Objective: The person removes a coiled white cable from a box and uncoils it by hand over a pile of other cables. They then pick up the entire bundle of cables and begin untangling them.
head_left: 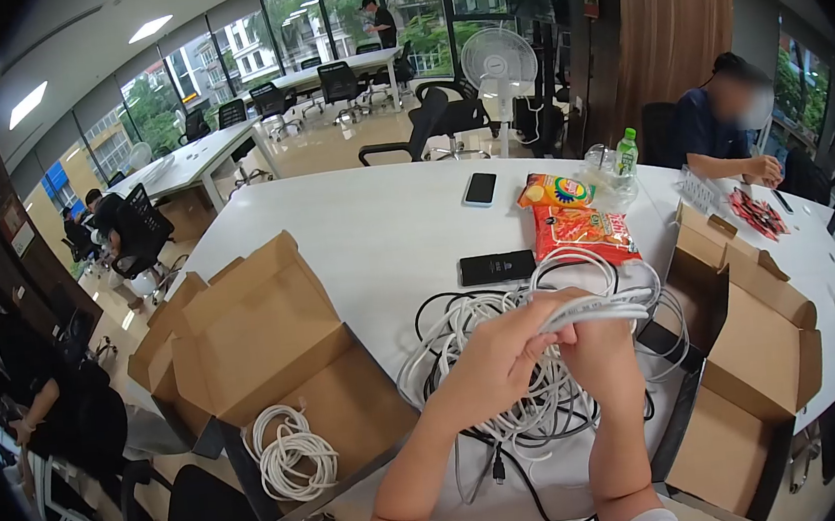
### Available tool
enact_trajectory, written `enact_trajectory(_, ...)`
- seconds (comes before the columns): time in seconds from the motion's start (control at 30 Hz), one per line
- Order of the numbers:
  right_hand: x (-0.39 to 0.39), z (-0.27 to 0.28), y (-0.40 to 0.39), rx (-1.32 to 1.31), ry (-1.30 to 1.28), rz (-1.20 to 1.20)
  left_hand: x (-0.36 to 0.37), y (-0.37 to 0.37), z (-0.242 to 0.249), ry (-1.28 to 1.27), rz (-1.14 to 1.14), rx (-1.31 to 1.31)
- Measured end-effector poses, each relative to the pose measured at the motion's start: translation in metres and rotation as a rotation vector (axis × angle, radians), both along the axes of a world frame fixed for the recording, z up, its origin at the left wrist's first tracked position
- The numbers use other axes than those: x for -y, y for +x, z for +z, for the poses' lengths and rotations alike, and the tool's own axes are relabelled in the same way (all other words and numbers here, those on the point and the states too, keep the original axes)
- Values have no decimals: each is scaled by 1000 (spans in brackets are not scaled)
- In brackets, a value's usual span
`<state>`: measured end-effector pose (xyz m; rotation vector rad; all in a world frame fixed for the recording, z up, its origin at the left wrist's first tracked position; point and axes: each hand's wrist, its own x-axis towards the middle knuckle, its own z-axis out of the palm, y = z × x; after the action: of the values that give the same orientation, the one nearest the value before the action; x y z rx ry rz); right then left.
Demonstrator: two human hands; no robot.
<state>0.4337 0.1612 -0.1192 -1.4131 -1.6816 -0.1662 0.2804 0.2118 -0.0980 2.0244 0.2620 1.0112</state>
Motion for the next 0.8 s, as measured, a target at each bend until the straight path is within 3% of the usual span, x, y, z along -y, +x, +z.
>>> enact_trajectory(0.1, 6, 5, -1, 177, -123, -67, -1, 2, -7, -138, 52, 34)
enact_trajectory(0.2, 12, 19, -10, 82, -233, -110, -7, 6, -18, -61, 148, 130)
enact_trajectory(0.27, 6, 9, -12, 248, -55, -138, -11, 4, -18, -169, 201, 80)
enact_trajectory(0.43, 5, 15, -24, 190, -46, 43, -15, 0, -18, -358, 83, 367)
enact_trajectory(0.47, 5, 18, -28, 191, -34, 76, -22, 2, -25, -294, 109, 423)
enact_trajectory(0.63, 18, 37, -48, 247, -11, 162, -31, -18, -22, -789, -124, 646)
enact_trajectory(0.8, 3, 22, -39, 366, 213, 64, -33, -42, -11, -899, -159, 818)
